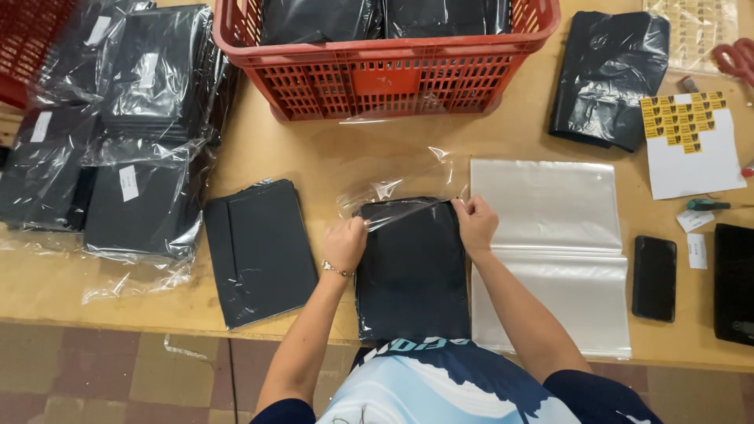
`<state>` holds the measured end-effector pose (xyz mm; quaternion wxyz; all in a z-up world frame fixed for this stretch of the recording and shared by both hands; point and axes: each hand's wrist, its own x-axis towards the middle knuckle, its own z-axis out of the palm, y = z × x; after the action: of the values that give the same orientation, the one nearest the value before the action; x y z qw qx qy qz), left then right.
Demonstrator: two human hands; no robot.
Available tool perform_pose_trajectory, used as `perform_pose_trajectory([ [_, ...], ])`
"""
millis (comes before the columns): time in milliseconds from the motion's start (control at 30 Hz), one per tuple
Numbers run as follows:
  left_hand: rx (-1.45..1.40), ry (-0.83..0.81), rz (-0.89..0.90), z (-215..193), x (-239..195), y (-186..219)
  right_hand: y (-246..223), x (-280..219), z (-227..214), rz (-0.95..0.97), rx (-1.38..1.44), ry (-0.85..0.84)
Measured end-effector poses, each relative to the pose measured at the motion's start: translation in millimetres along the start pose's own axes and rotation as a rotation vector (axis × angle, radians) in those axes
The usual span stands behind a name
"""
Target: Packaging stacks of black plastic bags into clear plastic sleeves
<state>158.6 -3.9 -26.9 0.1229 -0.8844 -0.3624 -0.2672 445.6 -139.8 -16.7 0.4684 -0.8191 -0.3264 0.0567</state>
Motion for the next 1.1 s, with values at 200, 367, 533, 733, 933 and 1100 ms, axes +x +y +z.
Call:
perform_pose_trajectory([
  [200, -0.063, -0.196, -0.123, -16.0, 39.2, 17.2, 10.0, 19.2, -13.5, -0.034, 0.016, -0.178],
  [367, -0.008, -0.033, 0.147, -23.1, 30.4, 14.5, 9.7, -2.6, -10.8, -0.245, -0.086, -0.033],
  [533, -0.018, 0.042, 0.306, -13.2, -24.3, -16.4, 26.2, -24.6, -16.4, -0.335, -0.216, -0.016],
  [733, 0.162, -0.163, 0.094, 18.3, -56.2, -24.6, 36.7, -18.2, -9.6, 0.154, -0.089, -0.342],
  [933, 0.031, -0.337, 0.003, -0.6, -88.8, -20.1, 30.0, -39.8, -39.4, -0.057, -0.351, -0.554],
  [1100, -0.023, -0.412, 0.082, -39.8, -156.4, -5.9, 52.5, -118.2, -62.6, -0.264, -0.528, -0.521],
])
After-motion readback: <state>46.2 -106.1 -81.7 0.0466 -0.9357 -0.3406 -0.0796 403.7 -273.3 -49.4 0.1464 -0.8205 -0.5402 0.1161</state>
